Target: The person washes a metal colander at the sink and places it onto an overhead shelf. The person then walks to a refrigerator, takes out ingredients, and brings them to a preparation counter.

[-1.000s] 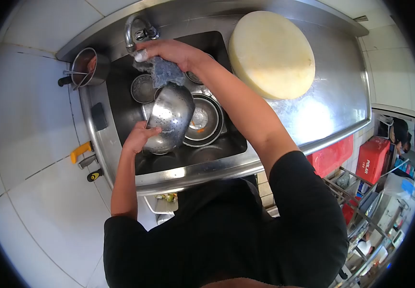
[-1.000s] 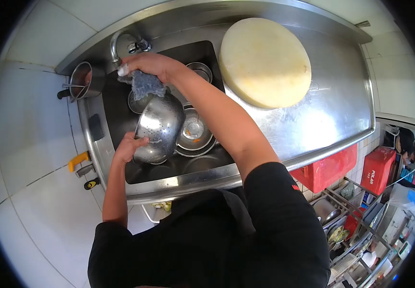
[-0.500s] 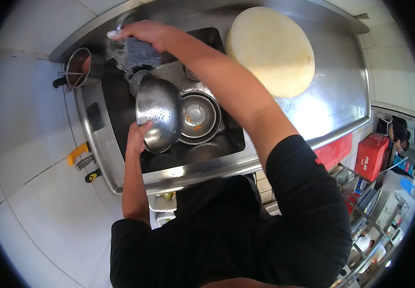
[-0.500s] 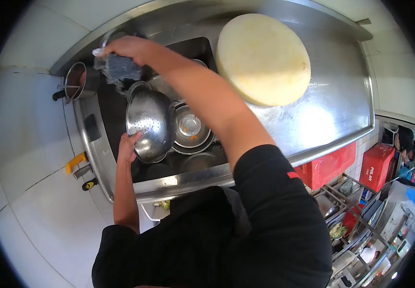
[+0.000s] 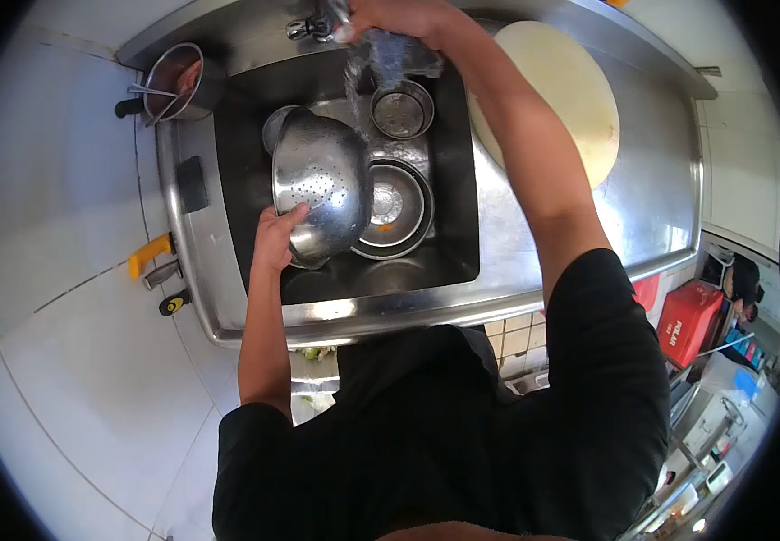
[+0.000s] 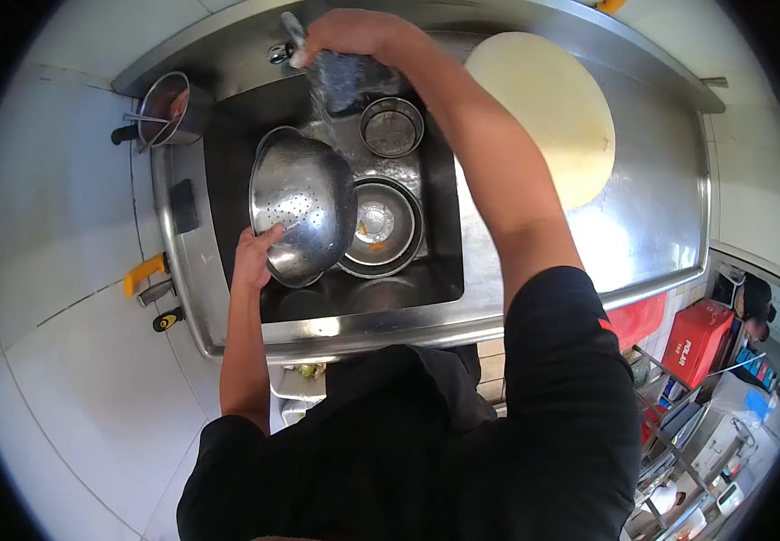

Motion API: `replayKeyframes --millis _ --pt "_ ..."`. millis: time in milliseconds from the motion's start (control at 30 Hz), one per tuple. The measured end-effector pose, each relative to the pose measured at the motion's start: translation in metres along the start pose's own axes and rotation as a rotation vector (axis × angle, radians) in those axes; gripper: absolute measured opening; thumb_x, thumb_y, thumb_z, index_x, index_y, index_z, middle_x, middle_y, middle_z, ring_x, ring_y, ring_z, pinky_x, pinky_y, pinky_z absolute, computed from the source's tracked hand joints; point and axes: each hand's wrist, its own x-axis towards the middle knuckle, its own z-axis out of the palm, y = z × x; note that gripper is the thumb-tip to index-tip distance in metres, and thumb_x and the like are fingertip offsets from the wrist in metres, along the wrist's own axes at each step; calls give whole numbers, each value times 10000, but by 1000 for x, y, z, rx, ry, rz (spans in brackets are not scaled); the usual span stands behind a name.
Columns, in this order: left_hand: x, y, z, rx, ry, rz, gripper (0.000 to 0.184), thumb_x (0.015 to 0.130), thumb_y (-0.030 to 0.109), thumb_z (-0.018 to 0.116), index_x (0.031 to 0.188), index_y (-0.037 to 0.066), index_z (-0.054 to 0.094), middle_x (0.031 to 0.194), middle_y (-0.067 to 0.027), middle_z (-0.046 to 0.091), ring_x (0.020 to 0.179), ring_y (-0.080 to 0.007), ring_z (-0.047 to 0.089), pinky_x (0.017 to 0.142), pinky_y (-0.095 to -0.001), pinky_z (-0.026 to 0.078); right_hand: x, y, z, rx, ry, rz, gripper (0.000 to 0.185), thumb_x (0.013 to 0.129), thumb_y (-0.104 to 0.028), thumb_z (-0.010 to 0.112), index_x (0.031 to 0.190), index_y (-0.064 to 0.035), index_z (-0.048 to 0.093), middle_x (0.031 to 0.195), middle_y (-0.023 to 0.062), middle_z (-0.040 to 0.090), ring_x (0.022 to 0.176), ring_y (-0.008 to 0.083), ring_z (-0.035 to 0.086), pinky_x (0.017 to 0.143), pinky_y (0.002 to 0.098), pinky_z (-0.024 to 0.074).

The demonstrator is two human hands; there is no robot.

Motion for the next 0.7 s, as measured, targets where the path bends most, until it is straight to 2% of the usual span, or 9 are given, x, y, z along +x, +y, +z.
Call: replayKeyframes --millis 100,200,300,367,433,500,533,633,700 --pt "7 -3 -2 -28 6 0 307 800 92 668 1059 -47 579 976 -118 644 851 -192 627 774 -330 503 -14 0 -10 -207 24 -161 370 725 -417 720 709 -57 638 598 92 558 564 168 498 593 400 411" --pt "15 -7 1 -29 -79 11 328 782 55 661 1081 -39 564 998 -112 641 880 -196 620 803 -338 493 -39 -8 -2 -72 285 -103 395 714 -361 754 611 -14 596 558 52 506 537 127 447 512 336 380" --pt "30 -15 13 -27 -142 26 391 740 -13 633 1117 -34 533 990 -110 635 897 -196 617 836 -340 485 -66 29 46 442 778 87 412 681 -305 738 991 -57 629 761 69 587 726 178 534 740 367 441" --pt "41 -19 36 -90 -197 26 508 709 -53 581 1206 11 495 1059 -80 616 949 -175 592 864 -319 454 -76 51 107 603 704 107 445 703 -237 723 1078 -44 583 886 128 612 866 226 578 829 368 440" --pt "54 -21 55 -128 -281 132 561 697 -62 567 1242 26 469 1107 -69 596 984 -171 575 878 -310 440 -72 77 194 192 772 -20 460 738 -261 673 1127 -43 564 1094 195 569 1062 288 544 919 366 411" --pt "73 -32 49 20 -308 185 641 674 -78 548 1291 42 426 1155 -48 557 1035 -164 538 910 -298 409 -97 44 214 -678 710 -145 459 863 -355 535 1214 -59 520 1300 170 441 1177 265 467 961 370 381" --pt "60 -30 56 57 -275 181 631 680 -70 542 1291 36 423 1150 -46 553 1036 -157 529 916 -293 399 -92 55 204 -667 704 -241 506 881 -383 456 1283 -77 483 1327 163 441 1169 292 479 961 371 383" --pt "35 -27 45 372 -346 198 585 699 -49 549 1270 26 444 1120 -36 555 1031 -147 516 927 -281 378 -43 105 140 464 333 -82 511 870 -379 451 1300 -104 481 1330 168 444 1184 314 466 981 362 372" --pt "15 -5 53 574 -414 194 562 706 -40 560 1255 23 460 1107 -39 559 1023 -143 515 929 -276 373 -3 147 113 486 176 139 489 869 -353 452 1296 -118 490 1320 178 450 1177 328 469 978 357 376"
